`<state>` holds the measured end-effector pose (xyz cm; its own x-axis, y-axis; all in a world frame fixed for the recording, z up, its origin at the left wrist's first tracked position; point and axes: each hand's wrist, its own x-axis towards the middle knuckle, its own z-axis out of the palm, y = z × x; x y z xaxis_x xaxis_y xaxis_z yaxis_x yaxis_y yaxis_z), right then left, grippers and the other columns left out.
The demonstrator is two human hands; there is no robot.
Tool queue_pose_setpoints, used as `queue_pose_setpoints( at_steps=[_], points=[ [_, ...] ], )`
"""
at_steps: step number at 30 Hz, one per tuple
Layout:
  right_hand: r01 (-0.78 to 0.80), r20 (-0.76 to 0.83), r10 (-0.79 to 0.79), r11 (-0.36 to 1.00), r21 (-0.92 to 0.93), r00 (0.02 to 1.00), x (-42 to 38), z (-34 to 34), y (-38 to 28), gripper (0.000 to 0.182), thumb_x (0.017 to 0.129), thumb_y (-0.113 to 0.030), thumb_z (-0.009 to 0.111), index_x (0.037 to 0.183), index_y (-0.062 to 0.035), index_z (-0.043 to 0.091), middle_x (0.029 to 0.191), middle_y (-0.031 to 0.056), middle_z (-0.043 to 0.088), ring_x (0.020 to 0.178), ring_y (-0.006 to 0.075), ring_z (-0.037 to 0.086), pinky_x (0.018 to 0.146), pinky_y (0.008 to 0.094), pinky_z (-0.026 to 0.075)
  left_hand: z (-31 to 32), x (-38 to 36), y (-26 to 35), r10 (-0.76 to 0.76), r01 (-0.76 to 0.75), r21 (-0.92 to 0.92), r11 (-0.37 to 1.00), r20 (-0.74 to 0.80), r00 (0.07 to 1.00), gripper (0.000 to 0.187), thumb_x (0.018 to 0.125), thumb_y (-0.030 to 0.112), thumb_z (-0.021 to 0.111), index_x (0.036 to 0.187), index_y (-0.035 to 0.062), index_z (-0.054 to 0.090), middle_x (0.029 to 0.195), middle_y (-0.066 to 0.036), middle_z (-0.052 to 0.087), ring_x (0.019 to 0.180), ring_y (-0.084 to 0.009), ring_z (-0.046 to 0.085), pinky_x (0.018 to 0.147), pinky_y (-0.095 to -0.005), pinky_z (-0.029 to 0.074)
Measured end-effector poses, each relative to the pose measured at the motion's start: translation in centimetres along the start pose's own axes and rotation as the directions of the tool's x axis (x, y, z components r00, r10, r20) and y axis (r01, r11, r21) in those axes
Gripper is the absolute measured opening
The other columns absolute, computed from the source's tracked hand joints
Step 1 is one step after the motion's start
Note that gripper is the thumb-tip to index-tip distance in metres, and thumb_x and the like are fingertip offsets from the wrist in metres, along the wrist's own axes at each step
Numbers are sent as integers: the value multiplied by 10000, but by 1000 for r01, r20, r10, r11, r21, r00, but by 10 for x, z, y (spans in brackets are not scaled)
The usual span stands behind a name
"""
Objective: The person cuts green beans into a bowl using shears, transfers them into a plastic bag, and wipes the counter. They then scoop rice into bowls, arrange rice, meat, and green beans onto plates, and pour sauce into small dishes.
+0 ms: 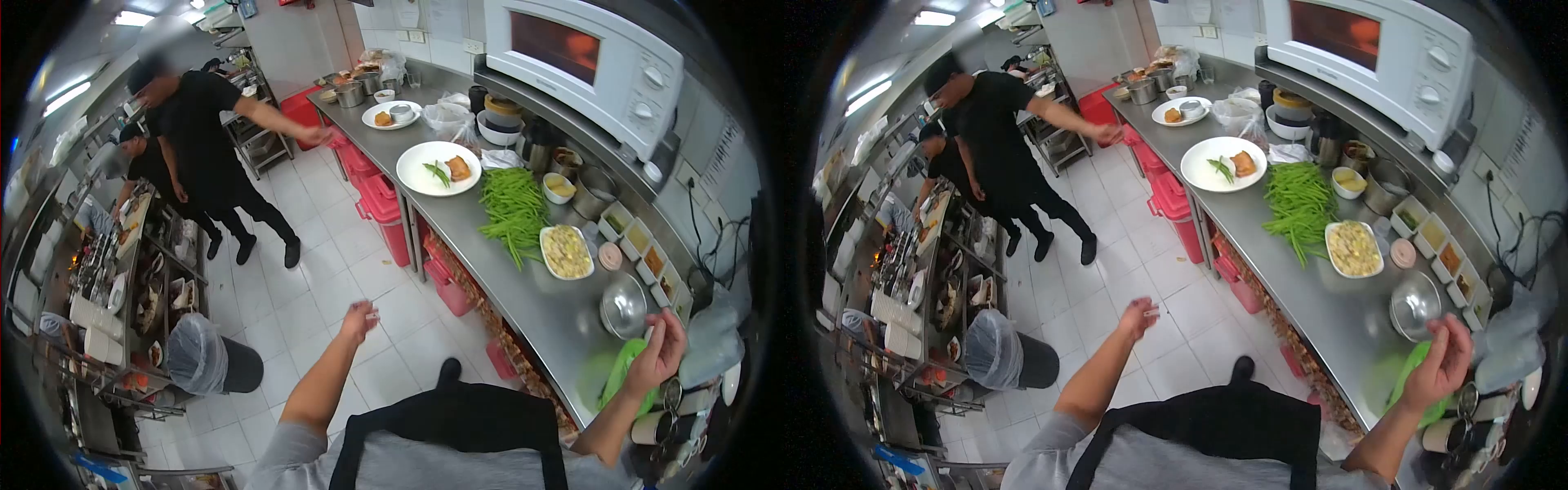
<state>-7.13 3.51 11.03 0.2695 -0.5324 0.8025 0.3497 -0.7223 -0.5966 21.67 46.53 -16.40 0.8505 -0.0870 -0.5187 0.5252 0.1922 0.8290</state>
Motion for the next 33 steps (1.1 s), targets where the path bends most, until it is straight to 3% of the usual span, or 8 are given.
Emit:
queue_pose_setpoints(
  at_steps=[10, 17, 18, 22, 25, 28, 32, 33],
  points=[
    [-110, 46, 108, 992, 54, 993, 69, 189, 105, 183, 893, 3, 489, 1058, 45, 555, 958, 87, 583, 830, 131, 554, 750, 244, 446, 115, 182, 252, 250, -221, -339, 915, 44, 967, 353, 887, 180, 542, 1130, 65, 314, 1016, -173, 518, 879, -286, 582, 782, -366, 517],
    [10, 82, -11, 1000, 16, 997, 115, 302, 114, 178, 878, 22, 491, 1041, 39, 560, 947, 107, 581, 804, 150, 563, 740, 266, 457, 175, 330, 296, 191, -191, -462, 866, -47, 981, 616, 855, 84, 562, 1285, 80, 121, 1041, -220, 487, 913, -313, 573, 791, -400, 527],
    [9, 82, -9, 1000, 1, 997, 114, 311, 119, 174, 875, 28, 489, 1033, 38, 560, 960, 115, 573, 811, 154, 561, 741, 273, 460, 188, 355, 301, 150, -151, -461, 875, -39, 988, 797, 845, 91, 591, 1360, 158, -14, 960, -179, 488, 770, -253, 581, 673, -351, 549],
    [-120, 21, 124, 982, -147, 992, 99, 351, 122, 166, 874, 27, 489, 1026, 44, 554, 975, 106, 550, 816, 154, 550, 747, 272, 456, 235, 443, 329, 98, -115, -404, 907, -62, 993, 951, 848, 91, 590, 1385, 237, -182, 956, -155, 483, 727, -232, 563, 671, -345, 543],
    [-164, 26, 178, 949, -270, 984, 100, 394, 117, 160, 872, 7, 504, 1017, 47, 560, 976, 105, 563, 824, 150, 553, 759, 259, 443, 250, 495, 359, 71, -78, -434, 897, -31, 997, 964, 853, 94, 585, 1382, 254, -206, 976, -145, 480, 744, -232, 568, 665, -341, 541],
    [-238, -17, 253, 883, -405, 967, 106, 465, 112, 132, 851, 1, 538, 969, 44, 580, 929, 101, 584, 828, 154, 556, 745, 259, 441, 254, 518, 381, 148, -184, -319, 930, -132, 980, 807, 838, -14, 474, 1398, 213, -61, 1093, -148, 471, 805, -250, 586, 644, -357, 546],
    [-79, 190, 170, 907, -413, 967, 123, 573, 112, 104, 783, 27, 602, 887, 31, 609, 841, 109, 609, 776, 181, 578, 711, 266, 450, 227, 514, 408, 110, -137, -184, 973, -148, 983, 697, 812, -69, 387, 1376, 151, 42, 1201, -183, 438, 826, -264, 602, 589, -345, 555],
    [-14, 273, 138, 911, -412, 952, 128, 598, 109, 110, 760, 36, 618, 869, 26, 616, 826, 117, 613, 759, 197, 588, 703, 268, 454, 210, 522, 404, 146, -154, -147, 977, -62, 987, 691, 817, -63, 389, 1375, 144, 36, 1195, -187, 447, 811, -262, 607, 570, -337, 554]
  ],
)
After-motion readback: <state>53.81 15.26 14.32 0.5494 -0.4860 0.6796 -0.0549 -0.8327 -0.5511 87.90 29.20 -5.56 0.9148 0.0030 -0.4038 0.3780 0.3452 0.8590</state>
